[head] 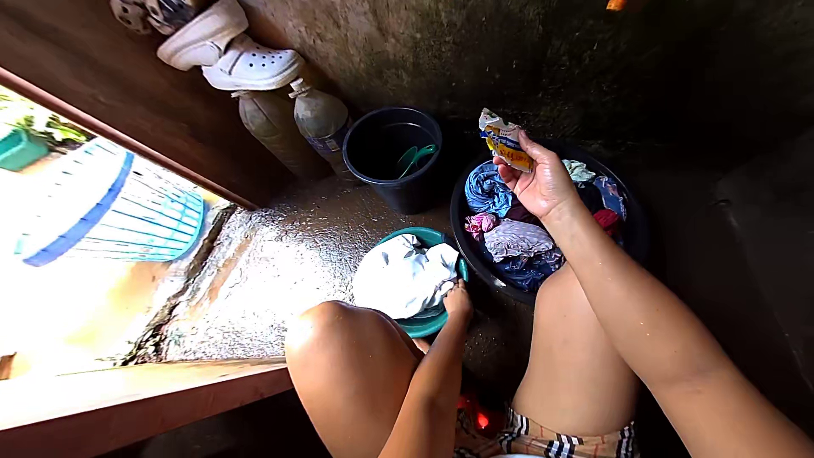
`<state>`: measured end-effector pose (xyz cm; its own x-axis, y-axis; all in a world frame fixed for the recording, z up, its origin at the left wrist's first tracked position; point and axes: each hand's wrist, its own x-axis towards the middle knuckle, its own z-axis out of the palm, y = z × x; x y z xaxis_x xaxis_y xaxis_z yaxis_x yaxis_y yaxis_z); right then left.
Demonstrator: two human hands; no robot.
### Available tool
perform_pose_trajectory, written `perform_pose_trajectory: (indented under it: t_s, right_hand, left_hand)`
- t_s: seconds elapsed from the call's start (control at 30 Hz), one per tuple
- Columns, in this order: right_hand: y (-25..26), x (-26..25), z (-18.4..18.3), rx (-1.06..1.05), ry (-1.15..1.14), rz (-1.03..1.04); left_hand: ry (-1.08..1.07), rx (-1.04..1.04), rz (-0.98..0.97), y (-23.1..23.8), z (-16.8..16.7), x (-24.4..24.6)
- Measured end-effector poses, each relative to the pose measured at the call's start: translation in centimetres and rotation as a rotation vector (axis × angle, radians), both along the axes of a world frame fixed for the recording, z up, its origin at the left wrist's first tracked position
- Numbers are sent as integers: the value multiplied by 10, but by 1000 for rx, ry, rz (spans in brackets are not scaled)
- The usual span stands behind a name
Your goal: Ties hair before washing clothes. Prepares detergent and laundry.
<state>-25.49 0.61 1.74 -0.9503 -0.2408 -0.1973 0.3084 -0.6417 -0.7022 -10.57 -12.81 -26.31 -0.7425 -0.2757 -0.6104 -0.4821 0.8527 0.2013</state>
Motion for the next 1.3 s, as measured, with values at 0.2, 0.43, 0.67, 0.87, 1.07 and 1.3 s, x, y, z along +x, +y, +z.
perform_pose_trajectory:
  t_s: [0.2, 0.43, 0.67, 0.87, 1.07, 1.3]
  right_hand:
    - [-5, 3, -15, 145, -16, 5]
    - [0, 8, -11, 119, -1, 10]
    - [-11, 9, -10, 164, 14, 66]
    - [-15, 2, -4, 101, -4, 45]
    - [-19, 7, -6, 119, 2, 59]
    - [-13, 12, -4, 139, 5, 40]
  left_hand:
    - [-140, 230, 27, 28, 60, -26]
    - [88, 484, 467, 3, 58, -66]
    - [109, 480, 559, 30, 46, -61]
    - [77, 654, 530, 78, 37, -37]
    - [23, 988, 153, 102, 32, -9]
    - [120, 207, -75, 46, 78, -41]
